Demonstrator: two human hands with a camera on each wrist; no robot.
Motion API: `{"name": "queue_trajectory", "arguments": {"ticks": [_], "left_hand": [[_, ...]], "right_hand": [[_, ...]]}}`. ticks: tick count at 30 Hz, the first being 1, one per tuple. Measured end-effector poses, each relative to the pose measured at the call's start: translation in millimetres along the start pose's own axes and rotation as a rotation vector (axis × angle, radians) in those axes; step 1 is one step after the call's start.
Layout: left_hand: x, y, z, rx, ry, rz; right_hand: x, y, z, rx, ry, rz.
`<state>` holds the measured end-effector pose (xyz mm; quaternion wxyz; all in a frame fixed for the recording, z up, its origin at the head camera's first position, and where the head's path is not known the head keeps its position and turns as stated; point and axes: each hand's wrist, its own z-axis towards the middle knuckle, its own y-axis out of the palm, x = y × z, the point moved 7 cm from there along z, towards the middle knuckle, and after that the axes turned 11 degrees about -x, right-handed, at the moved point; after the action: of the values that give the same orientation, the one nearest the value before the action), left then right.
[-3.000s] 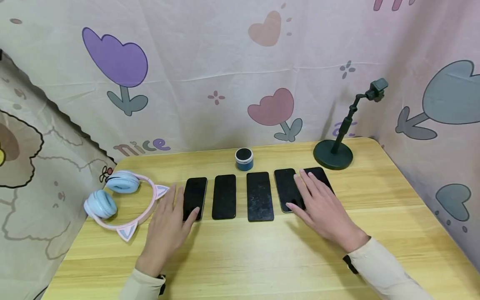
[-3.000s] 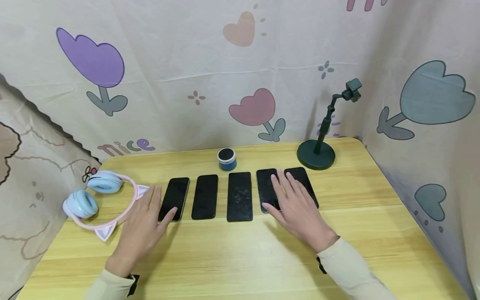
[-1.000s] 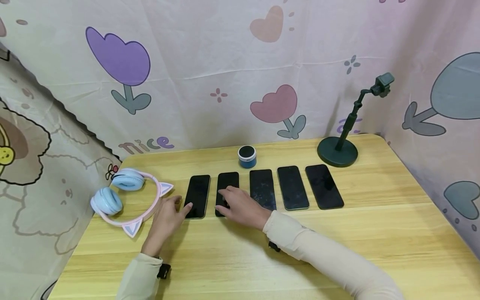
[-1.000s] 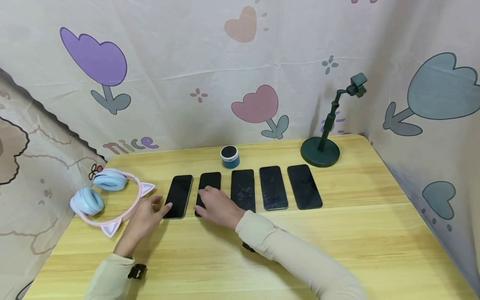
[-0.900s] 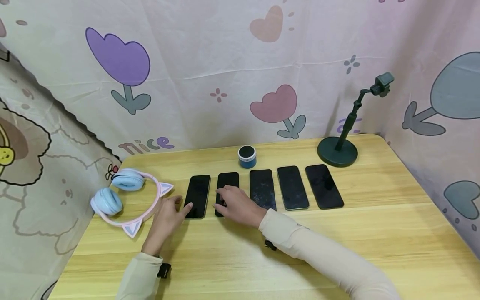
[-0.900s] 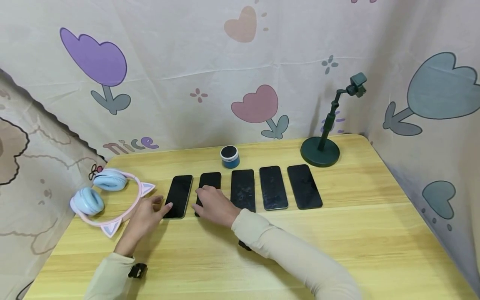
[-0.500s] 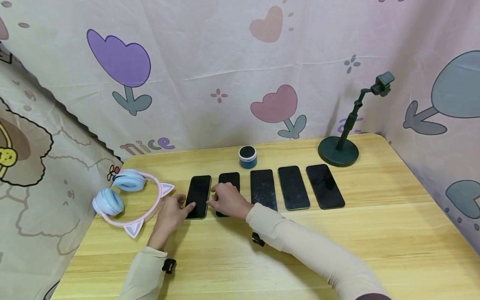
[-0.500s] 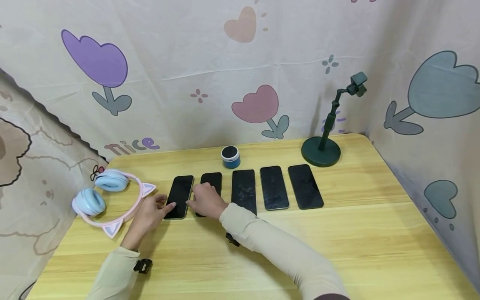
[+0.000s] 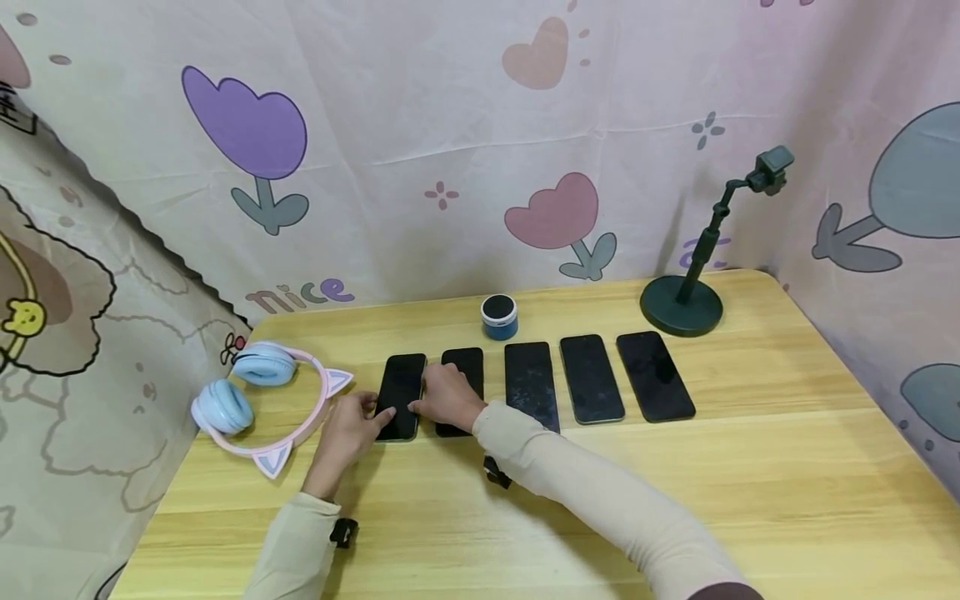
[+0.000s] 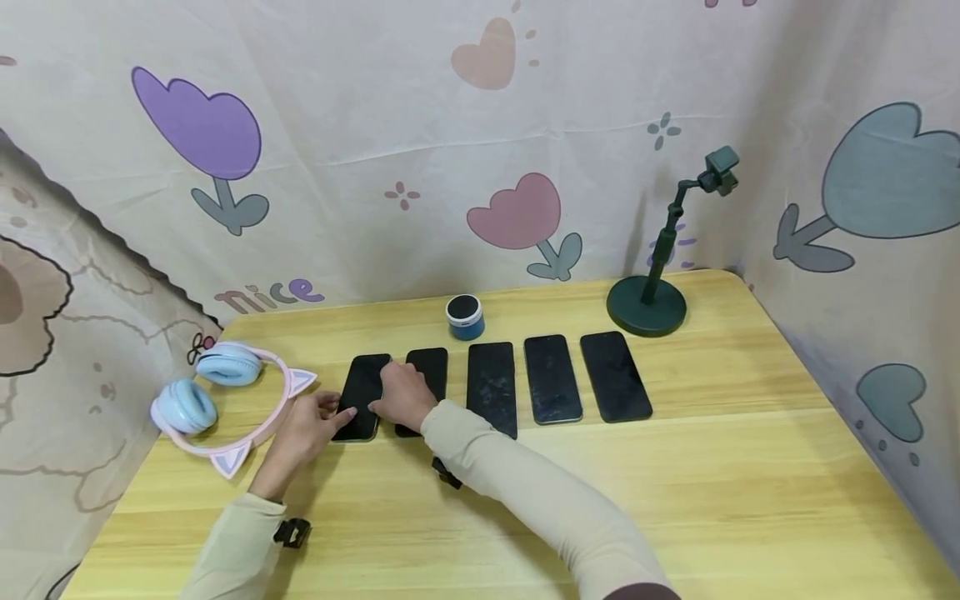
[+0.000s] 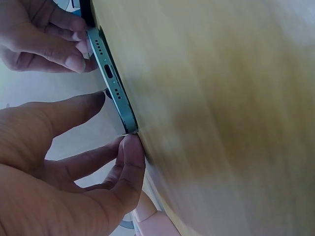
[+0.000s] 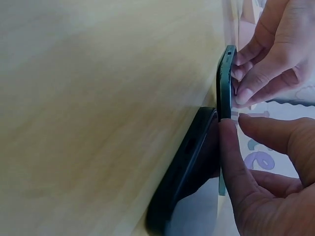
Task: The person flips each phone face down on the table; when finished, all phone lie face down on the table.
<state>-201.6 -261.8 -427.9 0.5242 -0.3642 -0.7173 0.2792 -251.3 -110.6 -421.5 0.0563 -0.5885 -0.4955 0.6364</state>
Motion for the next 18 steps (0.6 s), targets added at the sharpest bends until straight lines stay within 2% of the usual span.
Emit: {"name": "queue_trajectory", "arguments": {"ticks": [9,18], "left_hand": [[1.0,1.2,2.2,-0.005,-0.013,-0.019],[0.1,0.9,0.5,0.014,-0.034,-0.031]], "right_hand": [[2.2,0.4,4.9,-0.008,0.072,-0.015],[1.8,5.0,7.0,-0.006,0.069,0.006]]}}
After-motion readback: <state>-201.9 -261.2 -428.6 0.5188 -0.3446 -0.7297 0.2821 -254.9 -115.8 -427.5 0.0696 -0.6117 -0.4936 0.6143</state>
